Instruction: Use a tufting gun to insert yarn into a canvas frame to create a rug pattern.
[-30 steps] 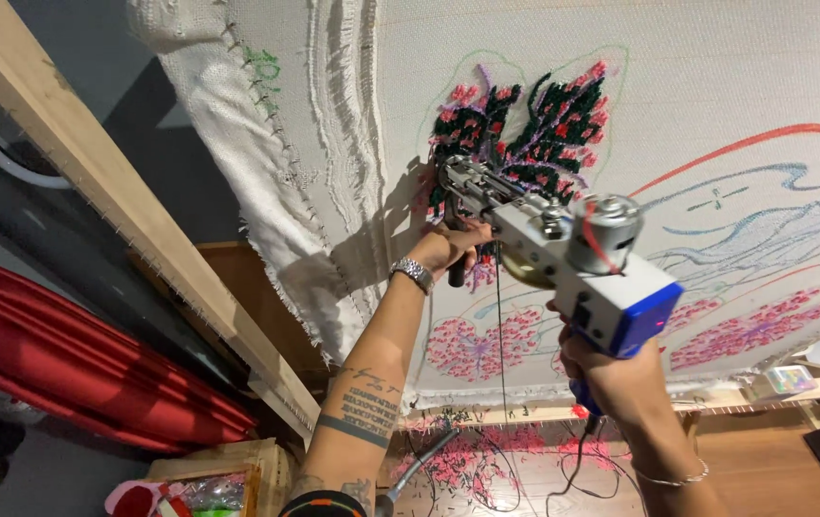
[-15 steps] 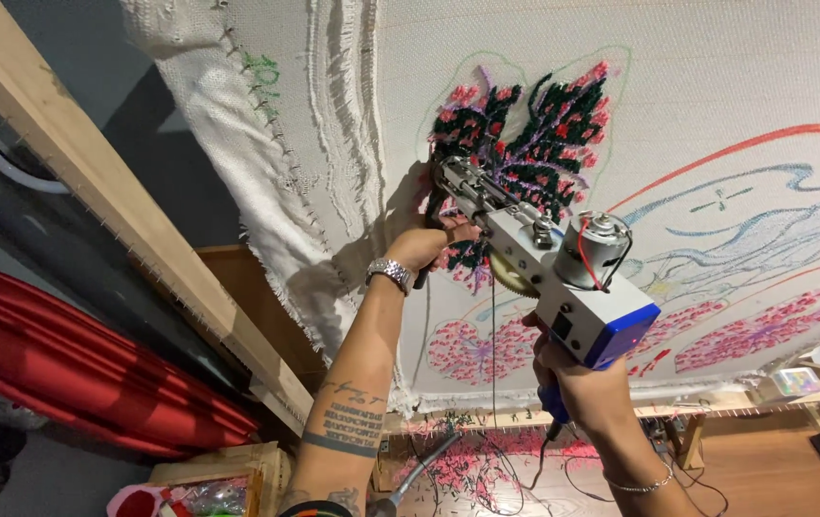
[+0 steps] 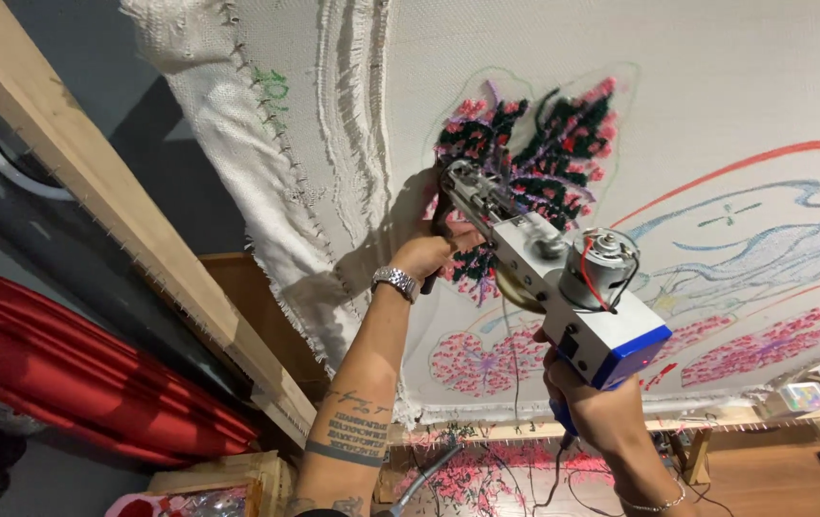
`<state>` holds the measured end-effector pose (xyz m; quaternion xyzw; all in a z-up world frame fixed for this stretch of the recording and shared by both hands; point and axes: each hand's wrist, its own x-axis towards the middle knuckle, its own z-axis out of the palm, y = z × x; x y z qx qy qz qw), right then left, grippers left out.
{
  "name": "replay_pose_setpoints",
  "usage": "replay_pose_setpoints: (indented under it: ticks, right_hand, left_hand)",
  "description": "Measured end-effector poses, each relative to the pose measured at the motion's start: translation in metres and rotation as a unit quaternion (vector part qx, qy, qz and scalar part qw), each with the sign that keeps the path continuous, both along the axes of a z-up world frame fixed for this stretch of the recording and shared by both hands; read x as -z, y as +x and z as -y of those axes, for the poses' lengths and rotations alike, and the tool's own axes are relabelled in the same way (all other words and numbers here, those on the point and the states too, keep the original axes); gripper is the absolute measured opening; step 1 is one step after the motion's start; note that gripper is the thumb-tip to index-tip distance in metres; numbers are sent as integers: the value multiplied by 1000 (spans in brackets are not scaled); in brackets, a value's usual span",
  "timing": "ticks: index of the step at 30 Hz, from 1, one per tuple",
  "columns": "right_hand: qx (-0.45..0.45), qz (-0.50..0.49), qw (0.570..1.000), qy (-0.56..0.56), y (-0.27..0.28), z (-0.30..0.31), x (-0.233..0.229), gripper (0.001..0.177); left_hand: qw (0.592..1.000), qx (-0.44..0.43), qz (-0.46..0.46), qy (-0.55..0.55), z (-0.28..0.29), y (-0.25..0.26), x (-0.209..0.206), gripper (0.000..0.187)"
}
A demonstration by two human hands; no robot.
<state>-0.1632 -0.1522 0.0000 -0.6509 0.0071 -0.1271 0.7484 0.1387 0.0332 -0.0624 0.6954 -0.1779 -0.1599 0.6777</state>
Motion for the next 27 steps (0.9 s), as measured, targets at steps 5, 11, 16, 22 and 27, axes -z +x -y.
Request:
replay_pose_setpoints:
  ticks: [5,11,16,22,27]
  right_hand:
    - [16,-15,1000,12,-2,0,-8,30]
    - [-9,2,999,37,-10,14,-14,41]
    - [-7,13,1000,24,-22,39,-19,48]
    - [-53,57,996,49,-46,81,-15,52]
    - [-48,55,996,45,-66,95,-7,53]
  left_hand:
    - [985,40,162,46,1,47,47,54]
    - [993,4,1,115,7,-35,-30,47]
    - [992,98,-27,-75,15,-75,-53,46]
    - [968,242,-28,-65,32,-102,-58,46]
    - [973,229,-20,-32,41,-124,-65,50]
